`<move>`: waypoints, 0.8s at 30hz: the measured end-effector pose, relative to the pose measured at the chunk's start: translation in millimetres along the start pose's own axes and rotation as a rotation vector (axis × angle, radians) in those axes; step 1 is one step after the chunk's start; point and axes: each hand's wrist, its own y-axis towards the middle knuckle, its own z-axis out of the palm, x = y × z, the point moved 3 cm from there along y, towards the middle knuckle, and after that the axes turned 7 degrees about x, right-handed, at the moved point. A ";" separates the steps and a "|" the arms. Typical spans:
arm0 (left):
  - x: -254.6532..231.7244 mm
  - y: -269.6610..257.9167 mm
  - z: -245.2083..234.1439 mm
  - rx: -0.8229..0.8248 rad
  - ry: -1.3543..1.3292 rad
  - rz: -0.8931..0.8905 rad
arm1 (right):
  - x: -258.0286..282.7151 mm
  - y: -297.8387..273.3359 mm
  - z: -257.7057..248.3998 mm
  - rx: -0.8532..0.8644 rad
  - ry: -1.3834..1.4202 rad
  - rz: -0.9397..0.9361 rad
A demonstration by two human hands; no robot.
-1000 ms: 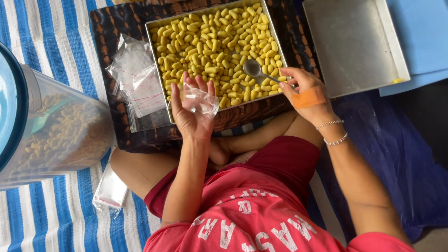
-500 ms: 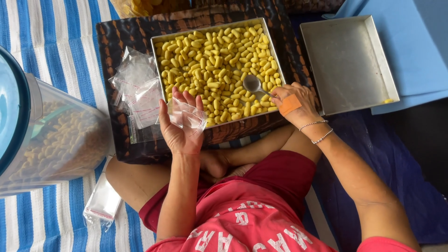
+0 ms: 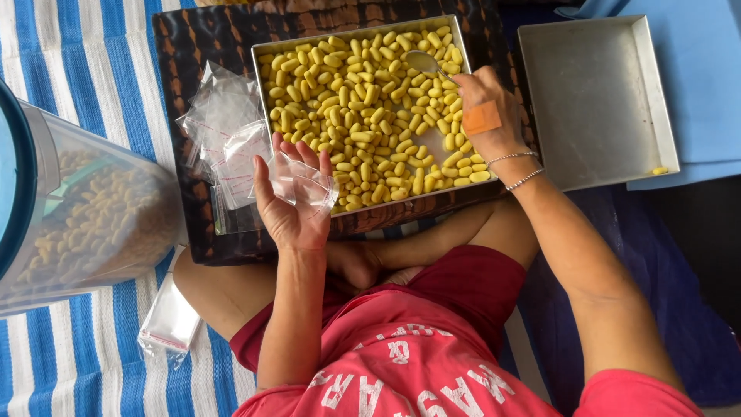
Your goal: Manually filling small plastic bags with yellow snacks using a spoon and hands
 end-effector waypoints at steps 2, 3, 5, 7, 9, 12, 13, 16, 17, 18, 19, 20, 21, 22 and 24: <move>-3.9 1.1 -0.5 0.012 0.016 0.019 | 3.2 6.1 12.3 0.077 0.019 0.061; -5.2 1.6 -0.7 0.007 0.017 0.022 | 4.7 5.3 19.2 0.082 0.023 0.061; -7.2 2.9 -0.3 0.018 0.026 0.022 | 8.9 4.1 33.3 0.140 0.095 0.011; -13.9 10.7 -13.1 -0.064 0.057 0.037 | 8.7 -4.5 44.7 0.303 0.110 0.100; -17.6 13.5 -20.1 -0.137 0.089 0.049 | 17.2 -10.5 40.4 0.457 0.121 0.190; -15.8 16.0 -17.0 -0.125 0.091 0.038 | 37.2 -9.6 13.4 0.642 0.194 0.211; -14.9 15.8 -16.6 -0.122 0.086 0.034 | 39.0 -10.6 7.5 0.702 0.253 0.242; -13.2 12.3 -15.4 -0.114 0.082 0.026 | 38.3 -12.0 -5.1 0.763 0.336 0.292; -12.6 10.4 -15.2 -0.114 0.083 0.022 | 36.7 -12.6 -8.4 0.769 0.361 0.314; -12.4 9.4 -15.1 -0.112 0.084 0.022 | 33.7 -13.5 -11.6 0.766 0.360 0.313; -12.1 8.2 -15.2 -0.112 0.088 0.022 | 29.7 -14.7 -15.0 0.753 0.343 0.335; -12.1 7.3 -15.2 -0.111 0.093 0.022 | 25.9 -15.7 -18.2 0.739 0.327 0.357; -11.7 6.0 -16.3 -0.108 0.094 0.022 | 22.2 -18.5 -19.0 0.735 0.328 0.356; -10.9 5.6 -17.2 -0.109 0.101 0.020 | 17.8 -20.7 -21.1 0.706 0.341 0.367; -7.9 4.3 -18.4 -0.106 0.108 0.016 | 13.1 -24.0 -28.5 0.672 0.353 0.379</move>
